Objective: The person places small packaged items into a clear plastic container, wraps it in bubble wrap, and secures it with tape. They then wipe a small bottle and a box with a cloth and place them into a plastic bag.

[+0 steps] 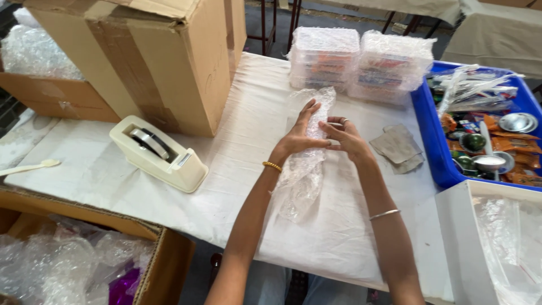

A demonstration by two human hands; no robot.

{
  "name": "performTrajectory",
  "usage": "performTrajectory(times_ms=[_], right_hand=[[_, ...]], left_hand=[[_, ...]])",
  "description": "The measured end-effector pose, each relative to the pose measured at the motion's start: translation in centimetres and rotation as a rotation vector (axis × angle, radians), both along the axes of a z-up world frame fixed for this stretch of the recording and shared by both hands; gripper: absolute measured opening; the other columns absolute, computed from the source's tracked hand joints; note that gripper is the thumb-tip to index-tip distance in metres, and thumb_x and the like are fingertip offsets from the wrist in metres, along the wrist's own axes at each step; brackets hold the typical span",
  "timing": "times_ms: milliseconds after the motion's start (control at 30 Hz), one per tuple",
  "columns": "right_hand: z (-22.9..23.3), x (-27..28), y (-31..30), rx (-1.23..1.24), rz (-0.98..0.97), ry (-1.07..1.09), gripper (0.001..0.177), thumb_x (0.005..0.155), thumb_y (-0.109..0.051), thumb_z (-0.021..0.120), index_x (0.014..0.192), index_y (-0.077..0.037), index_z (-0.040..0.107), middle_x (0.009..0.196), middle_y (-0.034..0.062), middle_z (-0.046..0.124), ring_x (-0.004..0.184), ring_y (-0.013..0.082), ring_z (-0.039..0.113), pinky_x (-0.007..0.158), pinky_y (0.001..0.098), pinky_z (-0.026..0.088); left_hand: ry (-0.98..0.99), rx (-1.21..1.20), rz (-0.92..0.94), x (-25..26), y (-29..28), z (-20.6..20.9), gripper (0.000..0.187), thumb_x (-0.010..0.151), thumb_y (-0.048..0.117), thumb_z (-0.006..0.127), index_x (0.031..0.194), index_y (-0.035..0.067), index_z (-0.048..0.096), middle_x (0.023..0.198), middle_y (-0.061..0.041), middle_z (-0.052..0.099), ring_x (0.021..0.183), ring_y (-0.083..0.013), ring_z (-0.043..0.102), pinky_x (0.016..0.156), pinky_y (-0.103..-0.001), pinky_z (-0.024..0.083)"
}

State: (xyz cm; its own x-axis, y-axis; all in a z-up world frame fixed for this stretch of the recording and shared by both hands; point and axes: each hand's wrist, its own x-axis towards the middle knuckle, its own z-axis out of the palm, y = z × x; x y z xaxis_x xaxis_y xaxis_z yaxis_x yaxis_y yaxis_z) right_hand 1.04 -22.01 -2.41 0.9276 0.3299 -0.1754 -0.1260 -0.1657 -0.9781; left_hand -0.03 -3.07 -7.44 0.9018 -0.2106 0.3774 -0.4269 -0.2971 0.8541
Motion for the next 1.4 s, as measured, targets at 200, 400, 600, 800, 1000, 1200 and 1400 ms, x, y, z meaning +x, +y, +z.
performTrajectory(times_ms=[200,400,600,800,1000,1200,1400], right_hand=[[5.1,-7.6,5.2,-0.433,-0.283,-0.983,0.080,0.086,-0.045,0.085,0.140,0.003,0.048,0.141,0.0251,0.052,0.133,0.0387,0.052,0.111,0.0471,0.045],[9.2,-16.5,19.1,-0.172,0.156,-1.233,0.043,0.092,-0.039,0.076,0.120,-0.008,0.065,0.132,0.0137,0.065,0.131,0.0450,0.046,0.108,0.0535,0.034],[4.0,-13.7,30.4,-0.609,0.572,-0.551,0.077,0.110,-0.064,0.053,0.083,0.008,0.063,0.088,0.0268,0.069,0.090,0.0392,0.068,0.085,0.0448,0.055],[1.9,-12.4,32.1,-0.212,0.731,-0.313,0.052,0.090,-0.060,0.063,0.086,-0.013,0.084,0.091,0.0118,0.077,0.099,0.0252,0.067,0.089,0.0397,0.051],[0.1,-11.9,31.2,0.129,0.671,-0.360,0.046,0.087,-0.048,0.080,0.079,-0.003,0.077,0.116,0.0178,0.075,0.109,0.0316,0.070,0.102,0.0513,0.051],[-1.1,-12.8,25.7,0.186,0.662,-0.072,0.050,0.094,-0.047,0.072,0.090,0.003,0.063,0.146,0.0142,0.063,0.128,0.0235,0.061,0.106,0.0466,0.050],[-1.8,-12.7,25.0,0.000,0.742,0.023,0.028,0.088,-0.039,0.071,0.095,-0.011,0.073,0.138,0.0107,0.063,0.120,0.0208,0.063,0.105,0.0379,0.052]], left_hand=[[-0.072,-0.039,0.027,0.6,-0.2,-1.8,0.123,0.063,0.045,0.091,0.162,0.008,0.028,0.173,-0.013,0.013,0.161,-0.0317,0.013,0.128,-0.042,0.023],[-0.233,0.001,0.056,2.9,-0.1,-4.1,0.119,0.070,0.049,0.091,0.164,0.013,0.028,0.175,-0.013,0.009,0.163,-0.0329,0.008,0.131,-0.048,0.018],[-0.136,-0.019,0.106,3.4,-0.8,-3.7,0.122,0.061,0.048,0.092,0.161,0.016,0.030,0.174,-0.012,0.010,0.162,-0.0310,0.009,0.129,-0.047,0.021],[-0.108,-0.025,0.095,2.3,-1.0,-2.3,0.122,0.059,0.044,0.092,0.161,0.019,0.029,0.172,-0.010,0.013,0.161,-0.0305,0.009,0.128,-0.047,0.021],[-0.068,-0.061,0.081,2.3,-1.1,-2.1,0.122,0.056,0.044,0.091,0.159,0.020,0.029,0.171,-0.007,0.014,0.158,-0.0290,0.012,0.126,-0.047,0.023],[-0.030,-0.043,0.099,2.5,-1.2,-2.4,0.121,0.057,0.042,0.091,0.160,0.021,0.030,0.172,-0.006,0.014,0.159,-0.0277,0.011,0.125,-0.047,0.022],[-0.083,-0.036,0.093,2.3,-0.8,-2.7,0.120,0.061,0.044,0.091,0.161,0.020,0.029,0.172,-0.006,0.015,0.160,-0.0261,0.011,0.128,-0.046,0.023]])
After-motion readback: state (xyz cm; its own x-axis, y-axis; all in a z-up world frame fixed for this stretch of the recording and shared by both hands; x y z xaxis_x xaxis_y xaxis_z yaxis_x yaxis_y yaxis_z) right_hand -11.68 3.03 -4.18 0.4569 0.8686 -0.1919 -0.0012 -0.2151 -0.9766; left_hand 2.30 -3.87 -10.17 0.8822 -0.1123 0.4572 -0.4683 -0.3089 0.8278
